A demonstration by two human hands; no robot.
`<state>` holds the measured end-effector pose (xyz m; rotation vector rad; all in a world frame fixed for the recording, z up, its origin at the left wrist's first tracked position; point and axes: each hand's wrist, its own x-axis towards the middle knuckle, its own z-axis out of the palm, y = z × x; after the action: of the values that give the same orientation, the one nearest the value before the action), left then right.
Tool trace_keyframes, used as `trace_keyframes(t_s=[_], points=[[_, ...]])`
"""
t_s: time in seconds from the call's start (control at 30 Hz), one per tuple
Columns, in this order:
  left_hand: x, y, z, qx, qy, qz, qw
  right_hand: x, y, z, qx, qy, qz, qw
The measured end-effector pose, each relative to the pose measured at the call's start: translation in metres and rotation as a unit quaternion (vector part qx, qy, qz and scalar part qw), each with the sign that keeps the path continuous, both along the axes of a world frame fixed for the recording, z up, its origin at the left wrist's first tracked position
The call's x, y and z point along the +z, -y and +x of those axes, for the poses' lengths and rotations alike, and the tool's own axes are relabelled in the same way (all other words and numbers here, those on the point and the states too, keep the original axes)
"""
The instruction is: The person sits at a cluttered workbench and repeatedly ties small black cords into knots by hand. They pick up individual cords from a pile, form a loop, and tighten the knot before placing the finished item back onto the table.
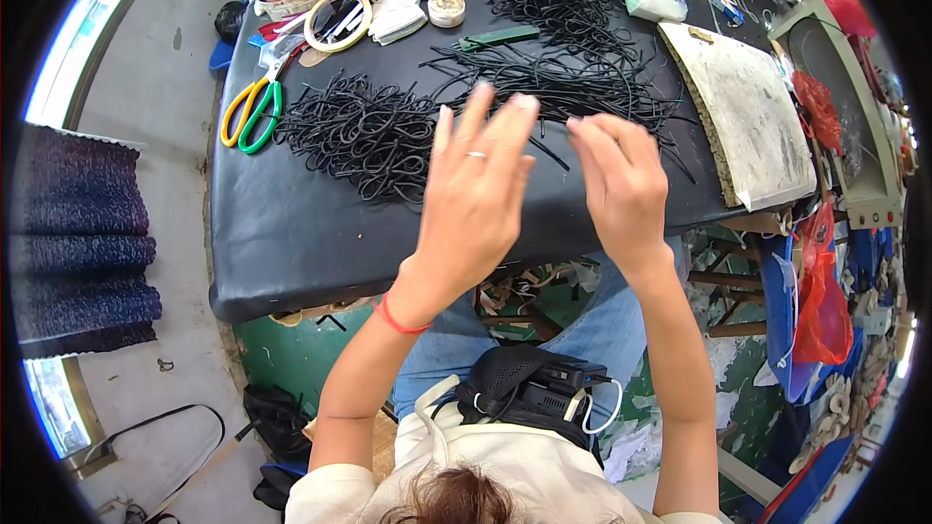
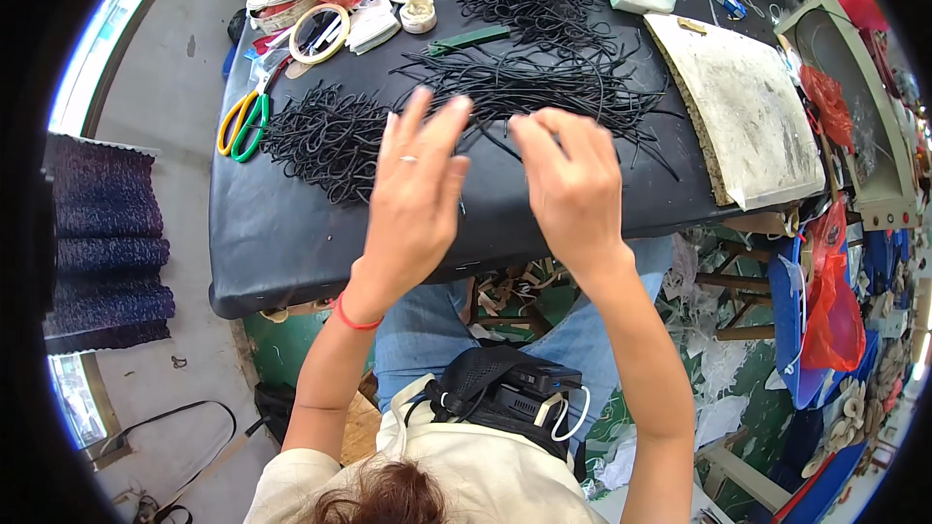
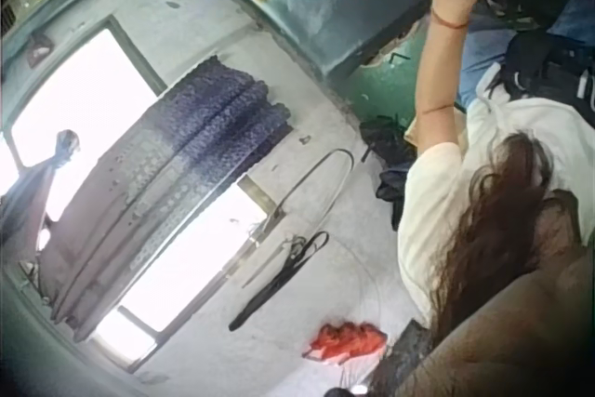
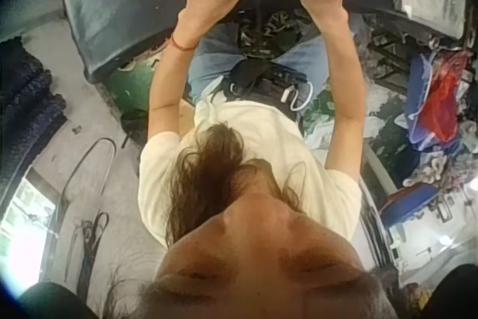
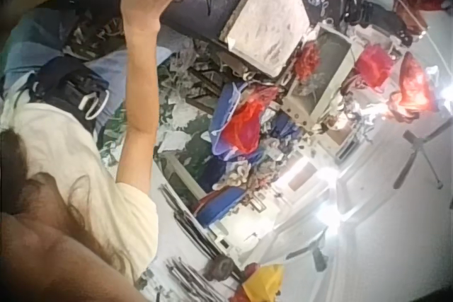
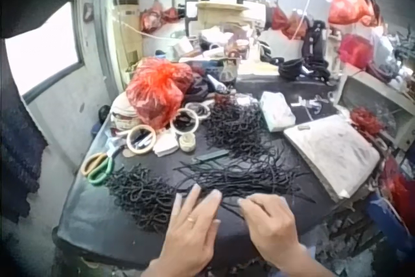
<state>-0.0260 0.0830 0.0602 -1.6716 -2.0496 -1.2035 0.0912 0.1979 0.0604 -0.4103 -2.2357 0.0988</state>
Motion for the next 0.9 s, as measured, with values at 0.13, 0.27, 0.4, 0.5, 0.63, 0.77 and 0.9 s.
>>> trace_keyframes(t_s=[0.13, 0.27, 0.4, 0.5, 0.63, 0.77, 0.9], points=[[0.0, -0.01, -0.002, -0.104, 0.15, -0.01, 0.983, 0.013, 0.018, 0.015, -0.01, -0.031, -0.077, 0.997], [0.022, 0.016, -0.005, -0.165, 0.429, -0.154, 0.874, 0.027, 0.022, 0.031, -0.036, -0.055, -0.106, 0.992], [0.015, 0.035, 0.001, -0.208, 0.646, -0.174, 0.713, 0.029, 0.023, 0.034, -0.059, -0.102, -0.121, 0.986], [0.012, 0.04, 0.008, -0.209, 0.726, -0.155, 0.637, 0.027, 0.028, 0.024, -0.08, -0.117, -0.154, 0.978], [0.003, 0.032, 0.021, -0.154, 0.785, -0.072, 0.596, 0.017, 0.055, 0.014, -0.012, -0.045, -0.235, 0.971], [-0.009, 0.033, 0.017, -0.146, 0.814, -0.011, 0.561, 0.008, 0.064, 0.014, 0.064, -0.025, -0.302, 0.951], [-0.011, 0.034, 0.02, -0.133, 0.819, 0.016, 0.558, 0.008, 0.066, 0.012, 0.065, -0.024, -0.292, 0.954]])
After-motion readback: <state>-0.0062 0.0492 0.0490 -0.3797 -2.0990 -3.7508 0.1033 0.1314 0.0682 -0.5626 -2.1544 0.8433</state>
